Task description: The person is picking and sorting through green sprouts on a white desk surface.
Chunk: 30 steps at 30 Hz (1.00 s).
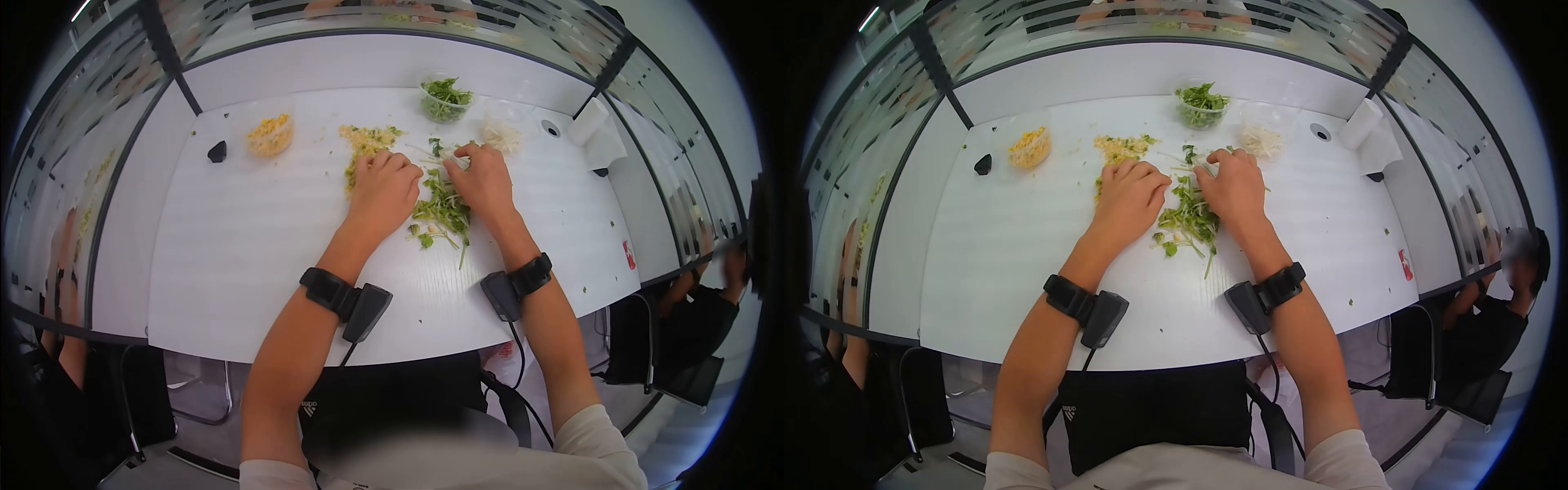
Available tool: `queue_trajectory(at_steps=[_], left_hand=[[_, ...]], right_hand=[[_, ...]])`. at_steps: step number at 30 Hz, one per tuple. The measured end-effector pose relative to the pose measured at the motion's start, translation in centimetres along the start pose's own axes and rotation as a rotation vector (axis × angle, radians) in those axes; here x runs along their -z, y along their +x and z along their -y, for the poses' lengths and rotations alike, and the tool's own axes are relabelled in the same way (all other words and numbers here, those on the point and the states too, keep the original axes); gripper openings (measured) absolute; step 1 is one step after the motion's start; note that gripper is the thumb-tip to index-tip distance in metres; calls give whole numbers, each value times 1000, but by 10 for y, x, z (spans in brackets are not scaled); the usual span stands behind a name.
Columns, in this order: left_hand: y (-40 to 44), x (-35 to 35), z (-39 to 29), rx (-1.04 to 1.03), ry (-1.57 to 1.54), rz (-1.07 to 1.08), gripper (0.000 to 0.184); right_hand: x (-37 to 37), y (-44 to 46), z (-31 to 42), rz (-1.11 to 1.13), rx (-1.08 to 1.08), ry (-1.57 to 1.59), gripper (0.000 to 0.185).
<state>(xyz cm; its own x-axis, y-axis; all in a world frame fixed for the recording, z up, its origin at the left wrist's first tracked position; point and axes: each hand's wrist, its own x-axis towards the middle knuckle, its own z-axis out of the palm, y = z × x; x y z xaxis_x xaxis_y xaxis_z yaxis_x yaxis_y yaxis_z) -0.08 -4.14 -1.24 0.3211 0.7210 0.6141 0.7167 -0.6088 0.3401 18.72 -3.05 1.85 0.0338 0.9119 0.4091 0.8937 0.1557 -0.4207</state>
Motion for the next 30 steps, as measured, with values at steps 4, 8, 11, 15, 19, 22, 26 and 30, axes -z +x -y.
queue_trajectory(at_steps=[4, 8, 11, 15, 19, 22, 26, 30], left_hand=[[1, 0, -2, -3, 29, 13, 12], [0, -1, -2, -10, 16, 1, 12], [1, -1, -1, -9, 26, 0, 12], [0, -1, -1, -4, 20, -8, 12], [2, 0, -1, -4, 17, -5, 12], [1, 0, 0, 0, 12, 3, 13], [1, 1, 1, 6, 4, -5, 14], [6, 6, -5, 109, -94, -5, 16]], right_hand=[[-2, 1, -5, 37, 66, -44, 21], [-6, 2, -7, 41, 112, -71, 17], [-10, 4, -7, 25, 123, -59, 14], [-10, 5, -8, 34, 147, -24, 11], [-10, 5, -10, 35, 182, -20, 12], [-10, 6, -12, 4, 191, 11, 13], [3, 10, -7, 82, 84, 232, 16], [5, 10, -1, 88, 18, 481, 21]])
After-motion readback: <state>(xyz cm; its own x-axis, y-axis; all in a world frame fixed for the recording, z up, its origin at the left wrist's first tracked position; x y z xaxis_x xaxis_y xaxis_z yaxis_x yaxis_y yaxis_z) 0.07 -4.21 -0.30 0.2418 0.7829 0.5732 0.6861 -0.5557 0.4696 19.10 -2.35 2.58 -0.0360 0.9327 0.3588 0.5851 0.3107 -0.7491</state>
